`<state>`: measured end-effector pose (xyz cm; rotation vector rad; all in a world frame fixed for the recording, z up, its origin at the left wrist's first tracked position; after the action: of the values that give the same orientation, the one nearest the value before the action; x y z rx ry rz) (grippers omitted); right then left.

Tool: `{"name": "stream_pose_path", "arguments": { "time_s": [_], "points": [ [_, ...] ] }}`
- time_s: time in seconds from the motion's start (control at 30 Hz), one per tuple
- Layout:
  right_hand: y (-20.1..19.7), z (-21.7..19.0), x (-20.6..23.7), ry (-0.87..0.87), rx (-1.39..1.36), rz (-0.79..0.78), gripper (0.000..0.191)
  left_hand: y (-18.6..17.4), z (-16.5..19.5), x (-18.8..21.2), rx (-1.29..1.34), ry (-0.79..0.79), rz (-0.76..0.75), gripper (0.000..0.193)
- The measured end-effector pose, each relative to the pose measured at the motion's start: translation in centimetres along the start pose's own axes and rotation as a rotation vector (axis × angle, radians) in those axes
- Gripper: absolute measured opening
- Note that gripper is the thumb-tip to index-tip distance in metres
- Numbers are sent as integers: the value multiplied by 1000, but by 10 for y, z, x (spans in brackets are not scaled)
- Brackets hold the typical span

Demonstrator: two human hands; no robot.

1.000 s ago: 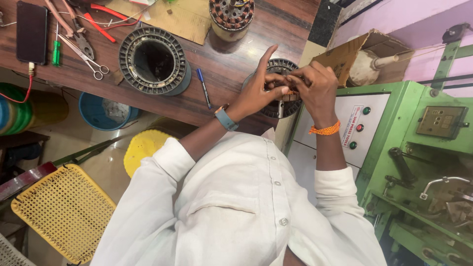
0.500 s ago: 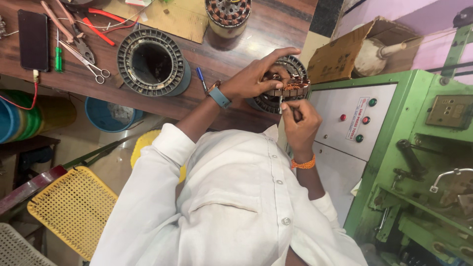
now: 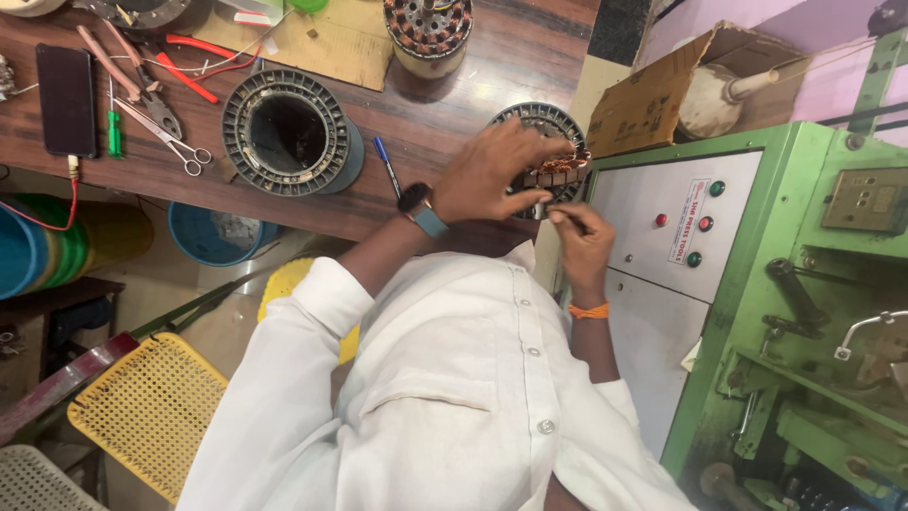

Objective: The person works on a copper motor armature set in a ring holder on the workbench, using both hands to press, tuck and reposition the copper windings around the armature, turning the armature as they work. They continue adjusting the windings throughout the episode.

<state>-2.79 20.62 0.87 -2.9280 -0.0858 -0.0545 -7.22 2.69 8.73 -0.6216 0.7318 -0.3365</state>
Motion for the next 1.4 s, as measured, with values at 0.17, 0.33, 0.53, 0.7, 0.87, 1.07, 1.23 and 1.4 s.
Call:
{"name": "stream_pose_path", "arguments": {
  "time_s": [0.17,0.33,0.53,0.7,0.87,1.07,1.23,1.4],
  "points": [
    [-45,-12,-11,16,78,67,11,12,6,14,-149,5,203,57],
    [-41,-77,-31,-203,337,42,10,15,8,21,-164,65,297,45],
    [-1,-131,-57,-449,515,-90,10,12,12,20,-144,30,345,45],
    [27,-140,-69,-594,603,-226,11,13,6,21,-104,-3,289,49],
    [29,-135,-75,-577,641,-241,8,11,2,22,-94,-80,276,51],
    [33,-132,-85,-617,699,-225,10,24,-44,29,470,-537,285,75],
    [35,-137,-88,-619,702,-170,18,50,-65,13,819,-653,183,98],
    [36,-148,-70,-542,617,-96,15,47,-63,2,1112,-491,84,95]
  ]
}}
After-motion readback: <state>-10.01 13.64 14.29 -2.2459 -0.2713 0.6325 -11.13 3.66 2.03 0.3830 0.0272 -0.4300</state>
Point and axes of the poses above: each hand's wrist, its own x-axis away from the middle knuckle, its own y-axis out of the palm, z = x × y, the point moved 10 cm from there along -x, towards the middle knuckle, and after that the axes turned 6 degrees about y, right-handed, at the moved point
